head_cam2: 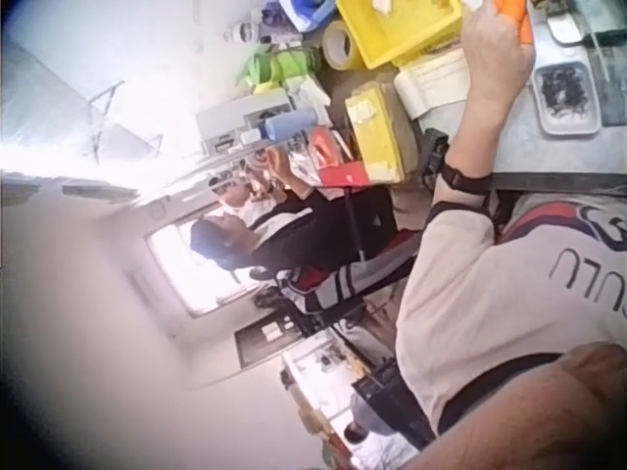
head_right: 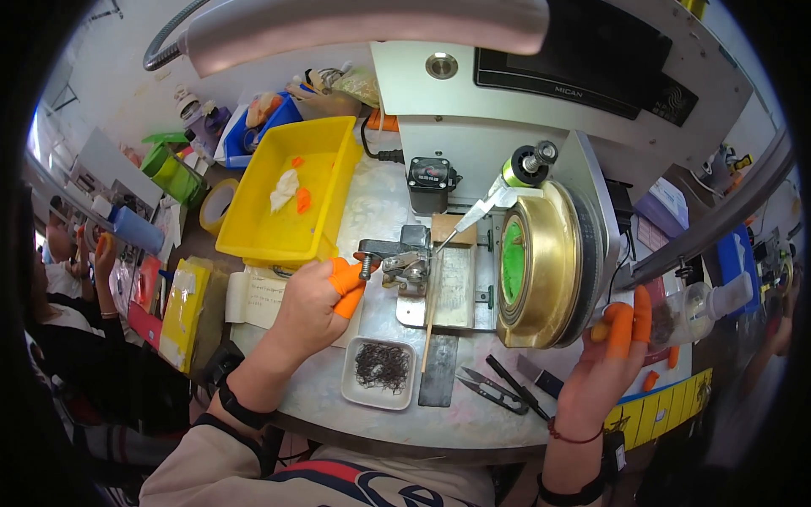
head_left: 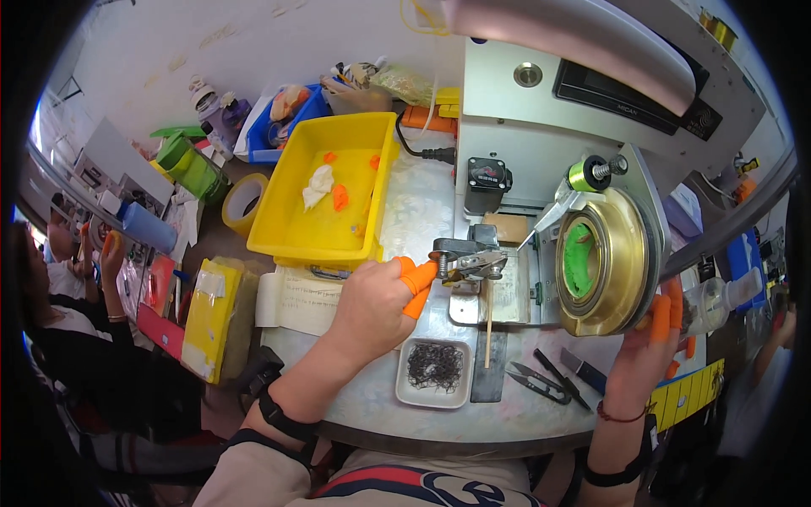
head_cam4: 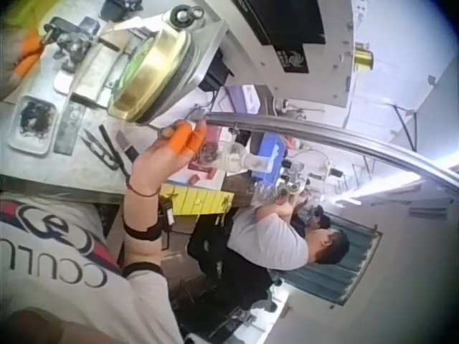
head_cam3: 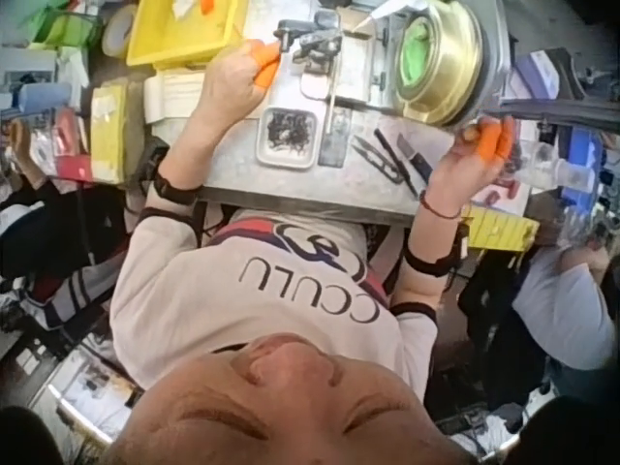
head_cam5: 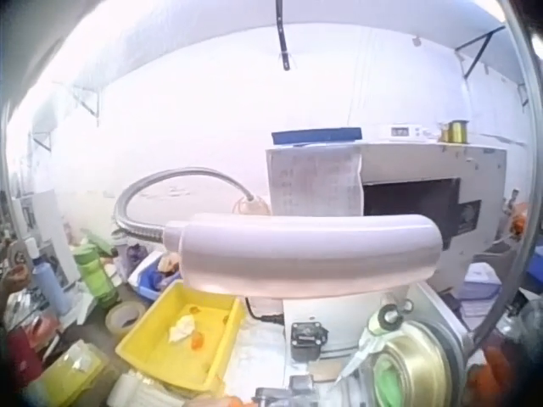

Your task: Assembling small metal components using a specialized machine and tweezers in a factory setting.

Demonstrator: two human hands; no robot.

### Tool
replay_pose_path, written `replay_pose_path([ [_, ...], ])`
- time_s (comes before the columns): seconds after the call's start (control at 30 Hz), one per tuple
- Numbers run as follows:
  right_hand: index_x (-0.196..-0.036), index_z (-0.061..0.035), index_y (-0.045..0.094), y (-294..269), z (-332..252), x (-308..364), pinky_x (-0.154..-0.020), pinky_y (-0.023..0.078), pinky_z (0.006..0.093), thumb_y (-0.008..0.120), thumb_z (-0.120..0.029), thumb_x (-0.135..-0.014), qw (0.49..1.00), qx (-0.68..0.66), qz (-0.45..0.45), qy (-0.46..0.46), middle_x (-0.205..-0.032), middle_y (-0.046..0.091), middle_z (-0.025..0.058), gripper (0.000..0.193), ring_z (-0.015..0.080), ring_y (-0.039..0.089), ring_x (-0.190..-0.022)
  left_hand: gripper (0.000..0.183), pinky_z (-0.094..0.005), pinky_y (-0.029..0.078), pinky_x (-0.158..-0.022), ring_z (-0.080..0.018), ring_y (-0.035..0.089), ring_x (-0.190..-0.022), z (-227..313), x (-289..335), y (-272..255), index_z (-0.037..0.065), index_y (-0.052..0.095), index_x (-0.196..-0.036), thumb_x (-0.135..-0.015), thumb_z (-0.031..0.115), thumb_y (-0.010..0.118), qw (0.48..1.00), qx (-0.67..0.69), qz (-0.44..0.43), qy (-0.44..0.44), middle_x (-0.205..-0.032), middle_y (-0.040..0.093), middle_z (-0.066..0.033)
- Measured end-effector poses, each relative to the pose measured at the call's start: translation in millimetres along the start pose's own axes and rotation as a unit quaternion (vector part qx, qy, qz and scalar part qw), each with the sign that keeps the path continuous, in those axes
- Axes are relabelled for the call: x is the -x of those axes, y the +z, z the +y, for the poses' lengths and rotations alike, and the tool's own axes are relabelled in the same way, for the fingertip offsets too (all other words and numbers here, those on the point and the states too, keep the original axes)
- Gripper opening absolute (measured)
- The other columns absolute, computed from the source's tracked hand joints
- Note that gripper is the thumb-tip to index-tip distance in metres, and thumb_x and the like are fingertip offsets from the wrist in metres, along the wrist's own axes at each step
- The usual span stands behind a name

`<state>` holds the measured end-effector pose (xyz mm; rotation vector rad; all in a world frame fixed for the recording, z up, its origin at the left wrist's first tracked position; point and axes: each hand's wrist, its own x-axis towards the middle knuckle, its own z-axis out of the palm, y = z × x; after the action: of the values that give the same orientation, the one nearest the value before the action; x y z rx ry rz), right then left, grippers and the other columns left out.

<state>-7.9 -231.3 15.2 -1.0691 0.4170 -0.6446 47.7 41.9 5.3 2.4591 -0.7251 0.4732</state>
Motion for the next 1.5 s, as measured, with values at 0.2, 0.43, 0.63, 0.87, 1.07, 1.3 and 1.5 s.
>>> replay_pose_path([
  [0.2, -0.118, 0.0030, 0.040, -1, 14, 86, -0.073, 0.040, 0.0279, 0.066, -0.019, -0.074, 0.876, 0.184, -0.406, -0.185, -0.100, 0.052, 0.0157, 0.055, 0.0206, 0.050, -0.091, 0.021, -0.0347, 0.042, -0.058, -0.0261, 0.052, -0.064, 13, -7, -7, 0.006, 0.060, -0.092, -0.071, 0.005, 0.057, 0.996, -0.035, -0.087, 0.009, -0.080, 0.054, -0.0088],
  [0.43, -0.124, 0.0039, 0.035, 82, 56, 61, -0.096, 0.029, 0.0279, 0.065, -0.015, -0.076, 0.964, 0.037, -0.264, 0.007, -0.126, 0.036, 0.0128, 0.060, 0.0196, 0.038, -0.112, 0.030, -0.0293, 0.045, -0.066, -0.0219, 0.057, -0.081, -5, -31, -36, 0.005, 0.058, -0.102, -0.073, -0.002, 0.055, 0.995, 0.023, 0.090, -0.031, -0.106, 0.052, -0.0115],
  [0.63, -0.115, -0.0014, 0.048, 99, 55, 40, -0.093, 0.032, 0.0258, 0.060, -0.009, -0.080, 0.923, -0.144, -0.316, 0.165, -0.126, 0.038, 0.0069, 0.038, 0.0127, 0.038, -0.112, 0.029, -0.0219, 0.041, -0.067, -0.0125, 0.051, -0.078, -7, -68, -45, 0.006, 0.057, -0.104, -0.076, -0.001, 0.057, 0.989, 0.095, 0.106, 0.028, -0.108, 0.052, -0.0090],
  [0.87, -0.102, -0.0030, 0.055, 92, 72, 46, -0.087, 0.037, 0.0257, 0.054, -0.007, -0.084, 0.939, -0.193, -0.238, 0.156, -0.113, 0.047, 0.0040, 0.018, 0.0117, 0.048, -0.098, 0.033, -0.0341, 0.038, -0.087, -0.0227, 0.050, -0.100, -3, -116, -28, 0.004, 0.055, -0.109, -0.076, 0.003, 0.058, 0.961, 0.115, -0.200, 0.151, -0.119, 0.047, -0.0125],
  [1.07, -0.106, -0.0006, 0.051, 115, 106, 17, -0.079, 0.041, 0.0226, 0.045, -0.005, -0.087, 0.987, 0.007, -0.143, 0.079, -0.100, 0.055, 0.0031, 0.020, 0.0094, 0.052, -0.089, 0.026, -0.0344, 0.040, -0.088, -0.0265, 0.050, -0.102, 1, -141, -10, 0.010, 0.063, -0.099, -0.073, 0.009, 0.064, 0.884, 0.247, -0.350, 0.189, -0.115, 0.050, -0.0137],
  [1.3, -0.117, 0.0009, 0.043, 101, 86, 36, -0.082, 0.039, 0.0229, 0.047, -0.007, -0.087, 0.983, 0.058, -0.176, 0.007, -0.105, 0.052, 0.0058, 0.032, 0.0103, 0.049, -0.093, 0.012, -0.0319, 0.044, -0.077, -0.0217, 0.056, -0.087, 10, -118, -3, 0.002, 0.063, -0.085, -0.074, 0.007, 0.062, 0.964, 0.225, -0.012, 0.139, -0.091, 0.061, -0.0108],
  [1.5, -0.120, 0.0022, 0.040, 62, 41, 71, -0.078, 0.039, 0.0224, 0.050, -0.016, -0.088, 0.962, -0.045, -0.234, 0.134, -0.100, 0.053, 0.0084, 0.038, 0.0100, 0.049, -0.088, 0.012, -0.0241, 0.046, -0.061, -0.0151, 0.059, -0.064, 55, -43, -34, 0.002, 0.062, -0.086, -0.074, 0.004, 0.062, 0.926, 0.319, -0.195, 0.048, -0.086, 0.063, -0.0095],
])
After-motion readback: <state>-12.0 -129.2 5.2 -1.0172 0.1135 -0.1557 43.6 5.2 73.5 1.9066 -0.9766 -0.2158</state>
